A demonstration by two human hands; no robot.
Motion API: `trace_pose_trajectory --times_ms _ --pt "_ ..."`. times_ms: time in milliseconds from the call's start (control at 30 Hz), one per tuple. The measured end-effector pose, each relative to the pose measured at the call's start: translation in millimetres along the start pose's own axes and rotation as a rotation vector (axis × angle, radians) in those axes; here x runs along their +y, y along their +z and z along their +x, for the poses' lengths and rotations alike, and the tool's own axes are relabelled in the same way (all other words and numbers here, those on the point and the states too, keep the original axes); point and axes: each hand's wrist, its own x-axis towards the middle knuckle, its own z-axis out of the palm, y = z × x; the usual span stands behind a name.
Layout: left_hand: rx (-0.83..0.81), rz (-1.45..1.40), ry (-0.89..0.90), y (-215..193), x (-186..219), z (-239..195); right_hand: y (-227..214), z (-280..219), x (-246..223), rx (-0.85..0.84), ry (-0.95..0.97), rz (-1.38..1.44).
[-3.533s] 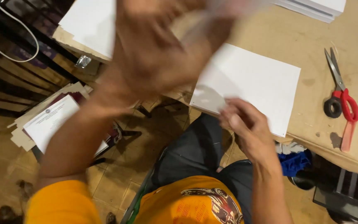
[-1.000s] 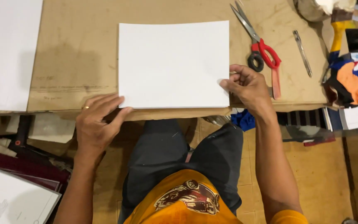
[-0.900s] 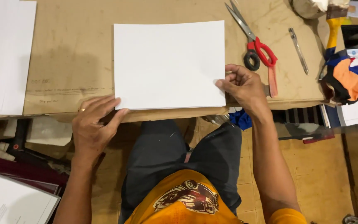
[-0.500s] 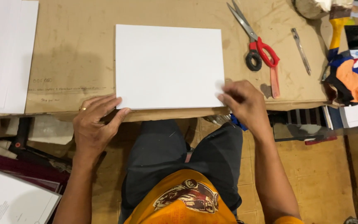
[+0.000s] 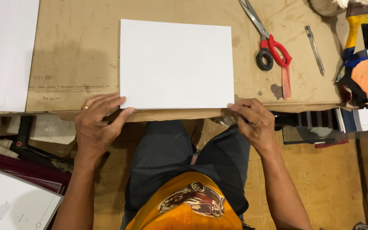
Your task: A person is seen sitting at a workbench in a print shop, using scissors to carefully trim the edges of several white paper sheets.
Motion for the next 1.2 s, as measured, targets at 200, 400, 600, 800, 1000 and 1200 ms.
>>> trace_pose_trajectory --times_ms 200,400,600,800,1000,1200 --pt "0.0 -0.003 -0.01 1 0 -2 -7 11 -16 -0.022 -0.018 0.009" --pt "0.027 -0.028 -0.006 2 2 -3 -6 19 -15 -0.044 0.053 0.101" --pt "0.045 0.002 0.037 15 -7 5 -2 20 11 -0.053 0.043 0.046" --pt "0.016 0.037 0.026 17 -11 16 -6 42 17 -0.114 0.07 0.089" --pt "0.008 0.183 0.162 64 28 16 -10 40 -3 -0.161 0.053 -0.056" --pt "0.008 0.313 0.382 151 66 34 -5 39 9 -0.117 -0.283 -0.358"
